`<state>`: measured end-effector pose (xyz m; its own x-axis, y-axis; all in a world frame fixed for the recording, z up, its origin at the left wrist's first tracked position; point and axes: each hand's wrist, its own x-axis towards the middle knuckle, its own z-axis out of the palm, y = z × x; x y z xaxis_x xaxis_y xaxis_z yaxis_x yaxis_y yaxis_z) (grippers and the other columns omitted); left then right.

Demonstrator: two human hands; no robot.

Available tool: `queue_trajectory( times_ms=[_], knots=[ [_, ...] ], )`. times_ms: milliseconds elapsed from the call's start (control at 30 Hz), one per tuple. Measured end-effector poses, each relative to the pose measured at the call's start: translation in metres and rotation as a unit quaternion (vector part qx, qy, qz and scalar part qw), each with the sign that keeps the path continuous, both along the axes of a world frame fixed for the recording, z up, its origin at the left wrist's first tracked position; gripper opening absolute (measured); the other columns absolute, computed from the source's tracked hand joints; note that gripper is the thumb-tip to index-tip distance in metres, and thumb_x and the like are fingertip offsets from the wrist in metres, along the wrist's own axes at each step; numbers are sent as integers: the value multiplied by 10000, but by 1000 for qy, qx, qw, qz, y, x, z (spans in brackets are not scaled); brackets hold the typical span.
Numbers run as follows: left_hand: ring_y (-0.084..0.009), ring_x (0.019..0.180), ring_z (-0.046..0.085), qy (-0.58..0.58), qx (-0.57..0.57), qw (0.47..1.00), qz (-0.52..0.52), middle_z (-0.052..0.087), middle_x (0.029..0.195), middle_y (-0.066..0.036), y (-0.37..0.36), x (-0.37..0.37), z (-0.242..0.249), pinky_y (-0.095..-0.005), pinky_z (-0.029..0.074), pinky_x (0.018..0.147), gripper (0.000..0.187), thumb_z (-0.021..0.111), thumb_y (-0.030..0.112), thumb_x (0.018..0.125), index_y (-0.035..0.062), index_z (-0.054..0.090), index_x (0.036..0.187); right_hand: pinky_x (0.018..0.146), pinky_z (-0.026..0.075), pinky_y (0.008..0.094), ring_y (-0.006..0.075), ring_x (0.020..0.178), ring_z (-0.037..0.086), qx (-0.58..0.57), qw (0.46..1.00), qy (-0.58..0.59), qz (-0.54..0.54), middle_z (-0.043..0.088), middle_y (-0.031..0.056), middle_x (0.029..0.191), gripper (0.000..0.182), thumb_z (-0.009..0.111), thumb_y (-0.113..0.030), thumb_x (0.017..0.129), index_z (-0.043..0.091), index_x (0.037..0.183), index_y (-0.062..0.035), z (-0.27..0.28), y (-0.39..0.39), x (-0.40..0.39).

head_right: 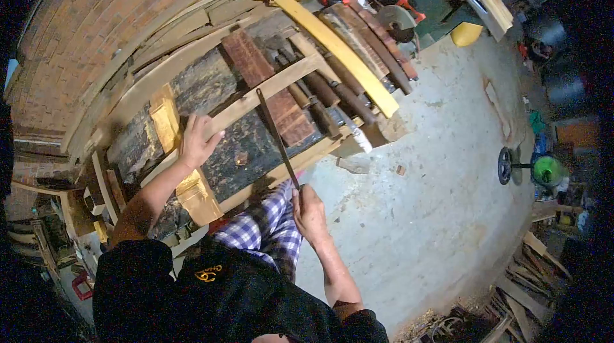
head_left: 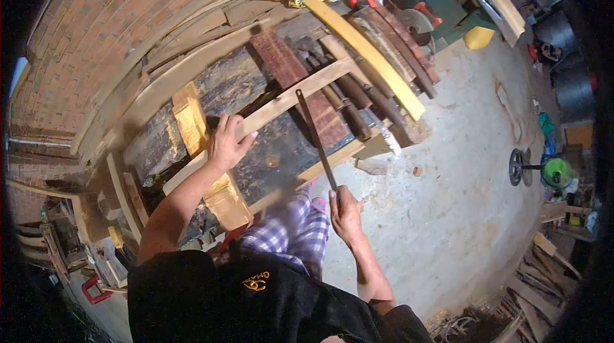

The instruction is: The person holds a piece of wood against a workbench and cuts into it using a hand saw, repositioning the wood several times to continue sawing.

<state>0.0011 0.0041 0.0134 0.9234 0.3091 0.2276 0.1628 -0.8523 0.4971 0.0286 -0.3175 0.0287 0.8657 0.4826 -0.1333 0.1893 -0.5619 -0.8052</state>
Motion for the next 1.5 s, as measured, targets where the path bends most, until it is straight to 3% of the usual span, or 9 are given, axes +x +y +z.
queue_trajectory(
  times_ms=[333, 467, 533, 633, 867, 1033, 1100, 1167, 1500],
  knots=[
    [-417, 857, 562, 95, -208, 973, -9, 584, 904, -220, 12, 2, 6, -466, 449, 749, 303, 594, 254, 863, 5, 553, 1031, 614, 416, 508, 492, 742, 518, -48, 996, 57, 49, 532, 284, 757, 187, 502, -160, 908, 424, 860, 3, 64, -34, -13],
    [-364, 844, 618, 172, 30, 984, 18, 633, 885, -210, 25, 11, -17, -456, 484, 738, 253, 550, 125, 794, 66, 617, 1030, 577, 415, 499, 488, 710, 519, -25, 993, 2, 113, 533, 277, 708, 125, 496, -111, 898, 454, 832, -13, 56, -11, -11],
    [-333, 804, 627, 245, -66, 961, 108, 654, 840, -156, 14, 14, 16, -466, 488, 699, 160, 575, 116, 751, 73, 628, 895, 549, 398, 494, 469, 684, 531, -83, 983, 15, 161, 539, 271, 704, 120, 486, -104, 901, 467, 829, -10, 51, 4, -8],
    [-325, 760, 620, 66, -45, 986, 146, 640, 817, -125, 3, 11, -56, -504, 462, 666, 212, 468, 239, 867, 90, 613, 909, 551, 412, 456, 438, 637, 522, -114, 978, 31, 171, 523, 247, 676, 165, 493, -120, 915, 458, 796, -11, 57, 39, -2],
    [-371, 920, 578, 180, -202, 948, 168, 624, 931, -206, 7, 13, -1, -530, 375, 863, 415, 346, 398, 931, 86, 619, 951, 540, 413, 381, 302, 564, 459, -116, 972, 1, 206, 506, 218, 680, 193, 469, -189, 940, 483, 902, -1, 45, 80, 19],
    [-296, 767, 605, 72, -196, 966, 152, 634, 835, -126, 9, 19, -30, -484, 433, 711, 354, 372, 373, 936, 122, 621, 947, 581, 434, 457, 445, 659, 533, -74, 966, -114, 220, 550, 271, 723, 186, 444, -146, 933, 510, 895, 24, 16, 87, 33],
    [-246, 596, 601, 186, -161, 935, 255, 619, 686, -98, 11, 25, -17, -449, 466, 567, 316, 377, 292, 961, 117, 632, 897, 599, 424, 497, 477, 717, 537, -129, 970, -82, 191, 552, 285, 744, 168, 440, -130, 926, 506, 886, 19, 27, 104, 29],
    [-246, 602, 619, 160, -5, 954, 255, 616, 636, -109, 11, 28, -52, -439, 475, 576, 406, 348, 333, 952, 103, 639, 787, 608, 417, 512, 484, 745, 540, -143, 973, -58, 172, 551, 293, 755, 151, 442, -122, 922, 497, 885, 14, 24, 115, 26],
    [-309, 689, 647, 217, -103, 904, 354, 652, 689, -151, 5, 35, 2, -440, 485, 665, 553, 335, 409, 942, 70, 659, 649, 614, 446, 548, 501, 742, 548, -154, 971, -37, 180, 549, 322, 824, 116, 438, -70, 886, 406, 934, 31, 15, 142, 15]
  ],
)
